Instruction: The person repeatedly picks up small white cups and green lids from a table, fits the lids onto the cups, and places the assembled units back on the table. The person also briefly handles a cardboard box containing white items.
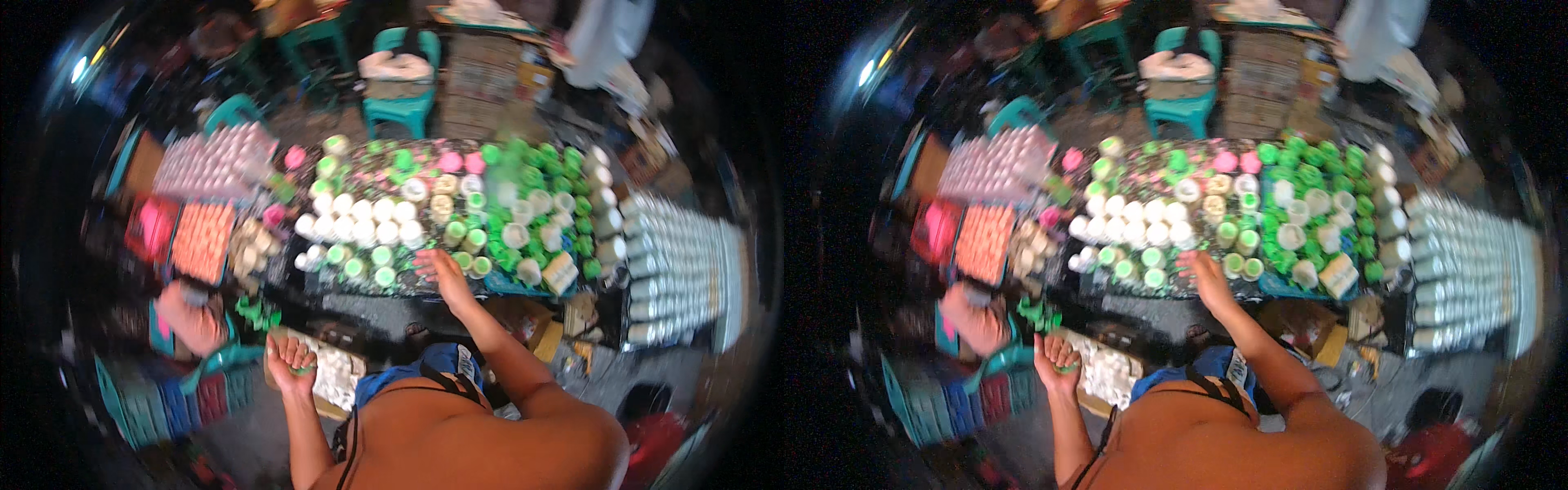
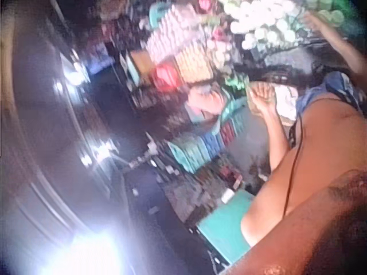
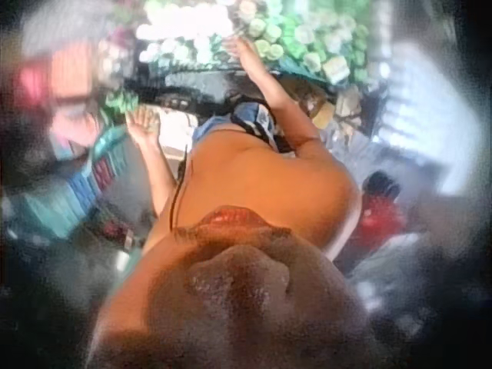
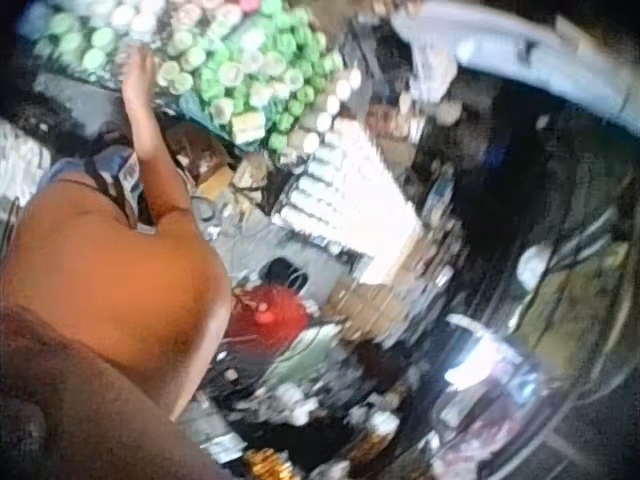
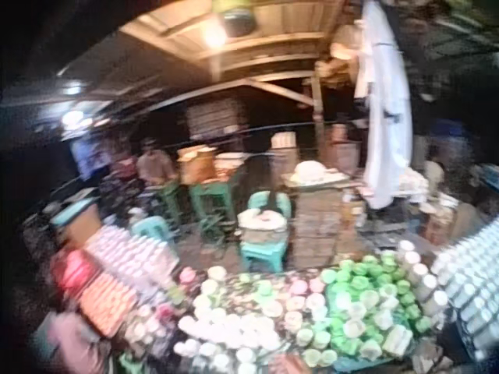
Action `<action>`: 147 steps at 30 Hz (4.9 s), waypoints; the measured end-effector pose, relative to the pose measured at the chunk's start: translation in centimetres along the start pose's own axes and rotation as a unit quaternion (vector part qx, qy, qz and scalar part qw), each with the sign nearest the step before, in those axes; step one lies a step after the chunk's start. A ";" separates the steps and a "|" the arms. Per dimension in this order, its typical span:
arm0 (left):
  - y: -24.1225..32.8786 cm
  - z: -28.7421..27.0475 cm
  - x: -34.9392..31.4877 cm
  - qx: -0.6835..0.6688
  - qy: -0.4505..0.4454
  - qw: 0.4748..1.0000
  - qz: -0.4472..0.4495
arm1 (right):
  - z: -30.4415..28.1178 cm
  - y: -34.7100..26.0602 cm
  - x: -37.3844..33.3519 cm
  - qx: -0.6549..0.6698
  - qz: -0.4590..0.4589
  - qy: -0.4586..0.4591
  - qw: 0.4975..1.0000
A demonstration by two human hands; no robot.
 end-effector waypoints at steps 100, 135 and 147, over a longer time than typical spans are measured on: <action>-11.9 14.0 21.4 0.202 0.015 0.927 -0.317 | -9.7 -5.1 -6.3 -0.435 -0.133 0.298 0.839; -21.8 18.6 19.5 0.128 0.083 0.963 -0.220 | -10.2 -12.0 5.3 -0.344 -0.284 0.116 0.888; -20.2 15.4 21.0 0.082 0.090 0.982 -0.146 | -7.7 -12.0 8.0 -0.281 -0.262 0.042 0.923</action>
Point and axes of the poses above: each hand's wrist, its own x-axis towards the middle knuckle, its own z-axis out of the palm, y = z × x, the point moved 8 cm from there along x, towards the middle knuckle, and after that the axes turned 13 degrees about y, right-handed, at the moved point
